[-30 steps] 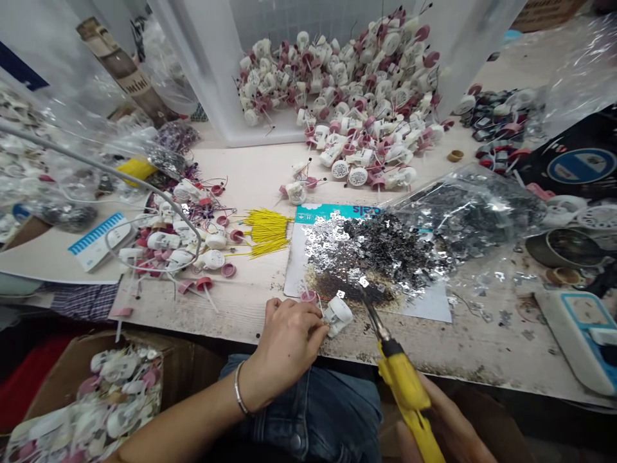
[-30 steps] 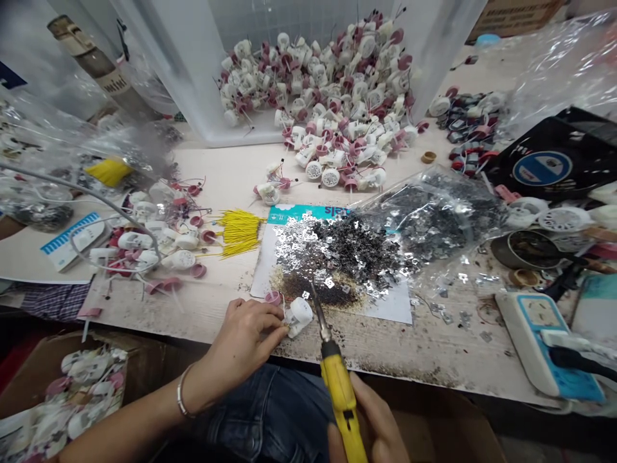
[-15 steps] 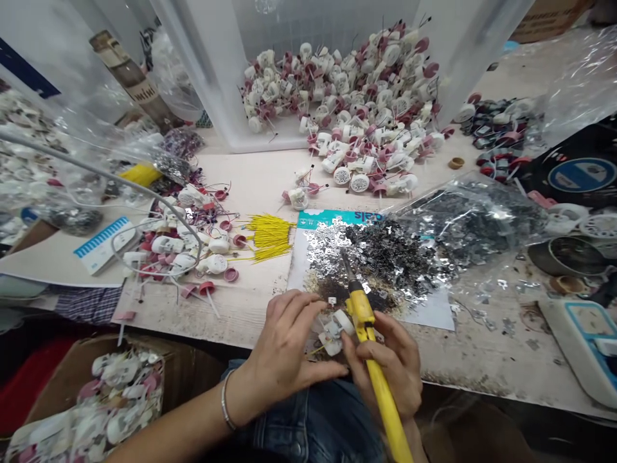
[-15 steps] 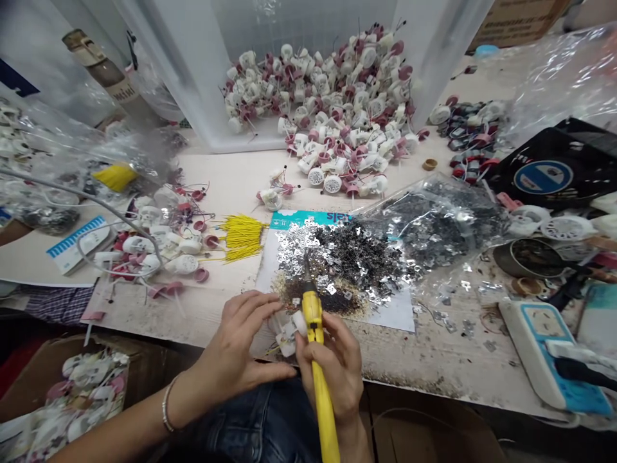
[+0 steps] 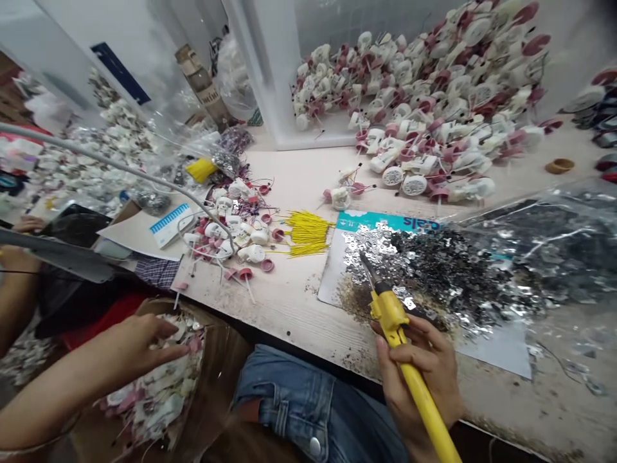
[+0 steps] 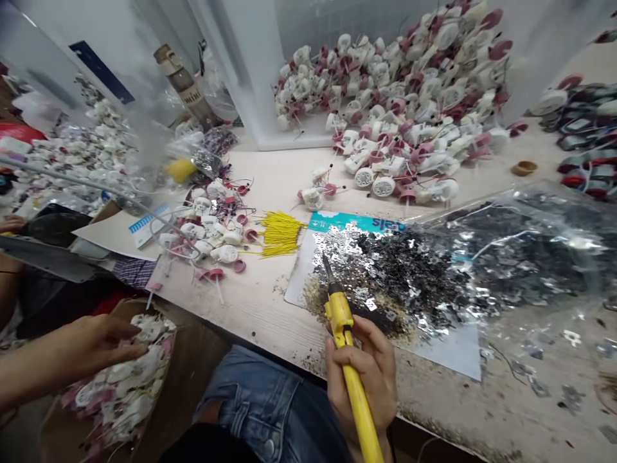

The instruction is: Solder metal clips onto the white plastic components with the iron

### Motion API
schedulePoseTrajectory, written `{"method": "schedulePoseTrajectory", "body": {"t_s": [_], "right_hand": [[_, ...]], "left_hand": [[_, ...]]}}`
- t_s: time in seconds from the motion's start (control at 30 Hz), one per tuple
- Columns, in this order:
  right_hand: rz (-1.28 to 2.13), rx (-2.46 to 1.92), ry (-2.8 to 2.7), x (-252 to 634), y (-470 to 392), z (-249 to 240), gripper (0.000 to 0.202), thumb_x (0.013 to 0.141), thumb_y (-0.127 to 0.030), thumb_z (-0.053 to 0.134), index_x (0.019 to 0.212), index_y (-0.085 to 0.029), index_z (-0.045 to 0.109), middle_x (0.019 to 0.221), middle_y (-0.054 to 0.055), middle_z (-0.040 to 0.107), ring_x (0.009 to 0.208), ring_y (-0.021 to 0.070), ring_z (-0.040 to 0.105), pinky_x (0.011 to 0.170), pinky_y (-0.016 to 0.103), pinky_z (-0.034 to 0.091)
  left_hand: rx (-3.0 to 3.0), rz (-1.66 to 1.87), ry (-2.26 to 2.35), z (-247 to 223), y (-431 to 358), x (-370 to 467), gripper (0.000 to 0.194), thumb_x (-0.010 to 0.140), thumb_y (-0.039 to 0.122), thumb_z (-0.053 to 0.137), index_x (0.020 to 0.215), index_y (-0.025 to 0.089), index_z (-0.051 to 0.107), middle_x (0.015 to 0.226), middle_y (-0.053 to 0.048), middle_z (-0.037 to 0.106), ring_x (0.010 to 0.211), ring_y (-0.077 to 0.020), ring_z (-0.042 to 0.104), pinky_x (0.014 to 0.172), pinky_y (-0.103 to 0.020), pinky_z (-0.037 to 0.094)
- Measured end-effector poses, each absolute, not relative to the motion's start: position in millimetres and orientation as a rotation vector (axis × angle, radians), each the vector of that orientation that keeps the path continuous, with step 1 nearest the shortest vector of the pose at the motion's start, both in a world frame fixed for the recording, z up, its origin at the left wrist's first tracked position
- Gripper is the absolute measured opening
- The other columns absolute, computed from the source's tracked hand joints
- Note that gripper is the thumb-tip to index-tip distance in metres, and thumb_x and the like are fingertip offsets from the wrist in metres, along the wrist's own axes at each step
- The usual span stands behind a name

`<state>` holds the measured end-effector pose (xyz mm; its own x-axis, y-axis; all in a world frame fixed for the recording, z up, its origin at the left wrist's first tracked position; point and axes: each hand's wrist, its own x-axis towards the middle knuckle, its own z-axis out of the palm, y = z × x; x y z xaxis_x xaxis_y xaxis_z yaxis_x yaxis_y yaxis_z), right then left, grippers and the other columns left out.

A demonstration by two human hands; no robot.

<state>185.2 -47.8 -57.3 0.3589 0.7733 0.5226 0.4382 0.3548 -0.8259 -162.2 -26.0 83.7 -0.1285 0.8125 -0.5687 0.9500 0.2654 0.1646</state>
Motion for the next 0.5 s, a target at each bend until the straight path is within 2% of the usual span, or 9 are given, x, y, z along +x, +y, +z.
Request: {"method": "schedulePoseTrajectory", "body": {"t_s": [0.1,0.17,0.23,0.33,0.43,0.5], "right_hand": [[0.31,-1.265,-1.279,180,-49,-57,0.018,0.075,-0.006,0.069,0.069,-0.017,0.055,0.111,0.004,0.055,0.092,0.0127,0.067,0.069,0.024,0.062],[0.322,-1.28,-1.272,181,-50,-57,0.017,0.076,-0.007,0.068,0.07,-0.017,0.056,0.112,0.005,0.055,0.091,0.0133,0.067,0.07,0.025,0.062],[0.296,-1.285,-1.283,184,-52,-56,0.017,0.077,-0.007,0.067,0.07,-0.017,0.055,0.112,0.005,0.055,0.088,0.0131,0.068,0.067,0.024,0.062],[0.182,-1.304,-1.303,189,-55,-52,0.019,0.077,-0.006,0.066,0.069,-0.017,0.053,0.109,0.004,0.056,0.083,0.011,0.067,0.062,0.021,0.06],[0.115,-1.345,-1.245,190,-59,-46,0.021,0.075,-0.005,0.068,0.067,-0.017,0.053,0.108,0.003,0.057,0.087,0.0111,0.066,0.065,0.02,0.06],[0.093,-1.348,-1.218,189,-63,-46,0.02,0.073,-0.005,0.069,0.066,-0.016,0.054,0.108,0.004,0.058,0.091,0.0126,0.066,0.07,0.022,0.06]], "left_hand": [[1.721,-0.479,1.915,78,-22,-155,0.036,0.079,0.053,0.06,0.094,0.024,0.076,0.097,-0.006,0.075,0.09,-0.0295,0.069,0.077,-0.033,0.052],[1.837,-0.436,1.731,66,-12,-129,0.038,0.082,0.049,0.058,0.107,0.023,0.072,0.109,-0.008,0.072,0.1,-0.0288,0.066,0.087,-0.035,0.05],[1.919,-0.36,1.519,55,4,-92,0.039,0.083,0.044,0.059,0.114,0.023,0.068,0.111,-0.007,0.071,0.1,-0.0256,0.066,0.089,-0.033,0.048],[2.042,-0.2,1.226,41,45,-36,0.034,0.087,0.042,0.056,0.11,0.021,0.069,0.103,-0.007,0.073,0.09,-0.0209,0.067,0.08,-0.03,0.05],[2.214,0.113,1.264,29,104,12,0.027,0.089,0.034,0.053,0.1,0.017,0.071,0.091,-0.009,0.072,0.081,-0.0207,0.064,0.078,-0.033,0.048],[2.283,0.336,1.497,21,143,39,0.026,0.089,0.026,0.051,0.101,0.013,0.069,0.096,-0.013,0.069,0.088,-0.0235,0.062,0.083,-0.036,0.046]]}}
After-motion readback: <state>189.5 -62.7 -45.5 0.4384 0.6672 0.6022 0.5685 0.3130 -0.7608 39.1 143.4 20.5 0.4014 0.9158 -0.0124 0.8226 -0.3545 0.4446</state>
